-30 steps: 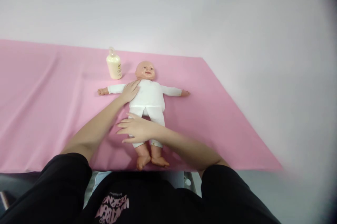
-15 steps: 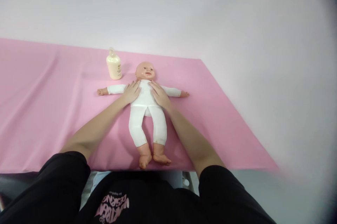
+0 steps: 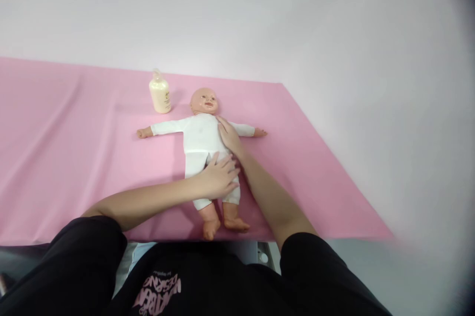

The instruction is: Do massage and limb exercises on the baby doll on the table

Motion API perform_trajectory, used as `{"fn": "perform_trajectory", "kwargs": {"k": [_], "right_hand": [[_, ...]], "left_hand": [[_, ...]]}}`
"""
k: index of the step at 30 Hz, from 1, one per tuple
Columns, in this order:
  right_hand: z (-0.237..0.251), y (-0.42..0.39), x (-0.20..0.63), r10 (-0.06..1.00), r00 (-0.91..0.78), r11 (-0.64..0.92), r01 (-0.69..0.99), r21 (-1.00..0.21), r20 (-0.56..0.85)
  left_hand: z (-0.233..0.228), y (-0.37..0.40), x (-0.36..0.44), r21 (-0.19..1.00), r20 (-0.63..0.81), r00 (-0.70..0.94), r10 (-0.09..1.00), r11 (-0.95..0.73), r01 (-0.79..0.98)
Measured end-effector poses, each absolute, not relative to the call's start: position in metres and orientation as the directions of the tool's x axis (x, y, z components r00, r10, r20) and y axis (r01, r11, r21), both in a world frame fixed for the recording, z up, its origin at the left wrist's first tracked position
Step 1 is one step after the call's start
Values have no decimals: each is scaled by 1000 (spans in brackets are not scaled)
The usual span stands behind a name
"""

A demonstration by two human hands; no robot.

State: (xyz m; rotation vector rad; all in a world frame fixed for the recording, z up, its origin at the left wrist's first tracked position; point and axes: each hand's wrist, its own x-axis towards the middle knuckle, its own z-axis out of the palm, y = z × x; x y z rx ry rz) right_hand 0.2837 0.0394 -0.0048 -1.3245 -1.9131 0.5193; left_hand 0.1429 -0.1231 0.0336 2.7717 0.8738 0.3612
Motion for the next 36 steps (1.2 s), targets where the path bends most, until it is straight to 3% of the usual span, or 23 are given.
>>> {"fn": "perform_trajectory", "kwargs": {"k": [4, 6, 8, 11, 13, 15, 18, 21, 23, 28, 32, 36], "right_hand": [[-3, 38, 283, 919, -198, 386, 618, -685, 340], [-4, 39, 283, 916, -211, 395, 621, -677, 341], [-5, 41, 283, 912, -231, 405, 635, -658, 339], [-6, 42, 282, 906, -265, 419, 659, -624, 329], [-2, 37, 280, 899, -266, 433, 659, -615, 349], [6, 29, 277, 873, -258, 477, 632, -612, 413], [20, 15, 271, 771, -380, 634, 531, -562, 511], [29, 8, 264, 673, -606, 727, 441, -526, 423], [31, 9, 261, 664, -663, 721, 443, -533, 347], [27, 19, 263, 726, -622, 667, 532, -521, 293], [22, 22, 267, 828, -492, 558, 667, -494, 271], [15, 20, 263, 936, -285, 349, 819, -455, 205]], "left_hand": [[45, -129, 145, 405, 118, 965, 233, -899, 167], [51, -115, 143, 482, 138, 974, 182, -871, 94], [54, -93, 137, 520, 231, 908, 349, -833, 188], [51, -55, 123, 504, 337, 670, 662, -727, 466], [46, -35, 113, 481, 342, 541, 768, -638, 601], [40, -25, 106, 424, 349, 525, 776, -630, 651], [32, -21, 101, 342, 360, 663, 657, -754, 561], [28, -18, 96, 348, 376, 749, 545, -832, 431], [25, -15, 93, 366, 392, 753, 529, -840, 400], [21, -8, 86, 445, 419, 722, 550, -818, 365], [20, -7, 87, 560, 485, 555, 676, -727, 397], [17, -1, 87, 577, 535, 382, 753, -656, 486]]}}
